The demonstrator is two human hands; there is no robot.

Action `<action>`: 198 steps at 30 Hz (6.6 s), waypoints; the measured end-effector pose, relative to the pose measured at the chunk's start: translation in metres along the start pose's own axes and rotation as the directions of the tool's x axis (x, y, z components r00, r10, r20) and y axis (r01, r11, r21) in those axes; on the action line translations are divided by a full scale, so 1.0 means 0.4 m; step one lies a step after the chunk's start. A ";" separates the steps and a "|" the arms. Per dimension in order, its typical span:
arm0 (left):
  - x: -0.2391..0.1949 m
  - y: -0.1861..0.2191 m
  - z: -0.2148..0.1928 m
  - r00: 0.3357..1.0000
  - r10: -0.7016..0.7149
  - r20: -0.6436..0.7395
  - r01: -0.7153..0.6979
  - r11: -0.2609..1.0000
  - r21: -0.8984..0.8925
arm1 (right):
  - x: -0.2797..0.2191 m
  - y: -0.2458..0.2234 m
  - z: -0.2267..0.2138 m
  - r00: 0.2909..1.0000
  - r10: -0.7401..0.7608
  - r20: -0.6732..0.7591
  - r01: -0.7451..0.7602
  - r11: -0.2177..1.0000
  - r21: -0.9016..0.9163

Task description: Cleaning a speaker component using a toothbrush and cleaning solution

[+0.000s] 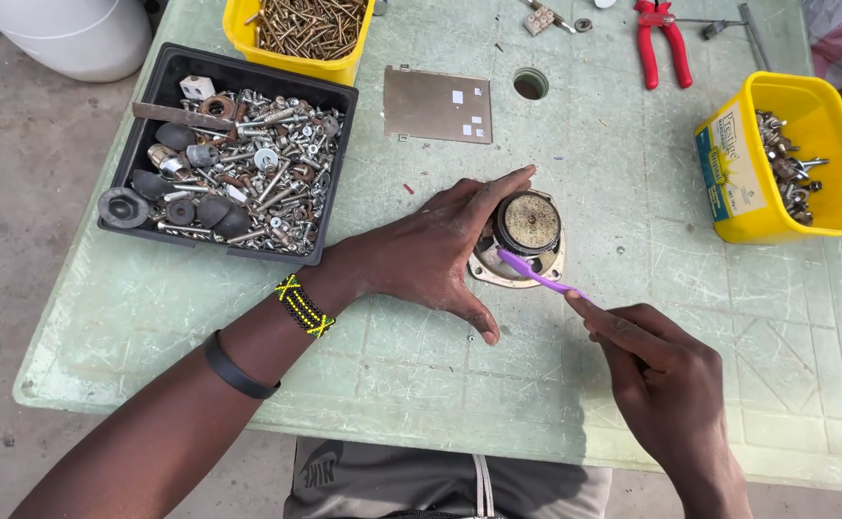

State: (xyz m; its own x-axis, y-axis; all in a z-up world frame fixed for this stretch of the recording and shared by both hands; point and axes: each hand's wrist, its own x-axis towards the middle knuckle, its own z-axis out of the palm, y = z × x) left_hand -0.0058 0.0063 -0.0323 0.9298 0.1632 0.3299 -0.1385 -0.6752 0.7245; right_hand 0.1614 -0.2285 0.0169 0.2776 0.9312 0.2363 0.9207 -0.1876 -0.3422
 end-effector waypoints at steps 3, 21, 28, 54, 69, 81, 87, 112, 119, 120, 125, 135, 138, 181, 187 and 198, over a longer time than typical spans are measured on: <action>0.001 0.008 0.000 1.000 0.021 0.005 -0.021 1.000 0.001 | 0.019 -0.026 0.019 0.999 -0.013 -0.034 0.016 0.996 0.093; 0.029 0.293 -0.034 0.460 0.867 -0.192 -0.165 0.297 0.941 | -0.002 0.027 0.009 0.993 0.029 0.117 -0.034 0.999 0.042; 0.021 0.275 -0.045 0.568 0.770 -0.292 -0.141 0.441 0.886 | -0.004 0.053 0.005 0.991 -0.002 0.137 -0.003 0.999 0.036; -0.019 0.110 0.011 0.981 0.135 -0.138 -0.088 0.950 0.301 | 0.012 -0.015 0.009 0.996 0.053 0.071 -0.064 0.986 0.153; -0.039 0.113 0.016 0.945 0.153 -0.289 -0.116 0.983 0.140 | 0.012 0.052 -0.027 0.981 -0.196 0.004 0.196 0.981 0.008; -0.037 0.098 0.032 0.961 0.038 -0.273 -0.055 0.997 -0.055 | 0.050 0.193 -0.086 0.919 -0.251 0.304 0.256 0.966 0.025; -0.031 0.096 0.028 0.947 0.142 -0.289 -0.093 0.979 0.179 | 0.047 0.224 -0.108 0.929 -0.322 0.182 0.305 0.945 0.115; 0.008 0.071 0.016 0.971 -0.058 -0.232 -0.018 0.950 -0.312 | 0.262 0.333 -0.040 0.752 -0.572 0.326 0.619 0.784 -0.052; 0.013 0.089 0.001 0.981 -0.071 -0.180 0.005 0.938 -0.347 | 0.261 0.326 -0.040 0.767 -0.553 0.324 0.587 0.810 -0.007; 0.014 0.089 -0.003 0.982 -0.072 -0.177 0.007 0.939 -0.345 | 0.267 0.332 -0.046 0.769 -0.554 0.320 0.586 0.810 -0.005; 0.010 0.085 0.002 0.980 -0.068 -0.186 -0.013 0.916 -0.400 | 0.260 0.303 -0.098 0.843 -0.525 0.117 0.505 0.847 0.168; 0.000 0.080 -0.001 0.974 -0.077 -0.215 -0.013 0.921 -0.390 | 0.265 0.239 -0.083 0.870 -0.425 0.249 0.406 0.905 0.124; -0.001 0.077 -0.001 0.974 -0.058 -0.219 -0.037 0.912 -0.407 | 0.267 0.237 -0.077 0.851 -0.403 0.337 0.328 0.909 0.258; 0.219 0.381 -0.060 0.262 0.964 0.030 -0.165 0.014 0.986 | 0.222 0.224 -0.054 0.924 -0.302 0.232 -0.104 0.386 0.917; 0.224 0.383 -0.059 0.204 0.976 0.072 -0.101 -0.052 0.994 | 0.225 0.241 -0.020 0.930 -0.340 0.144 -0.034 0.310 0.950; 0.197 0.405 -0.021 0.266 0.956 -0.122 -0.115 0.158 0.981 | 0.222 0.237 -0.039 0.921 -0.305 0.242 -0.111 0.390 0.914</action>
State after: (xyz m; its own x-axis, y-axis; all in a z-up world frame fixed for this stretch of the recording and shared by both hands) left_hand 0.0422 -0.0842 0.1163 0.0734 -0.5142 0.8545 0.2053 -0.8307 -0.5175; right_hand 0.2777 -0.1686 0.0195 -0.0915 0.9906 0.1021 0.0770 0.1092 -0.9910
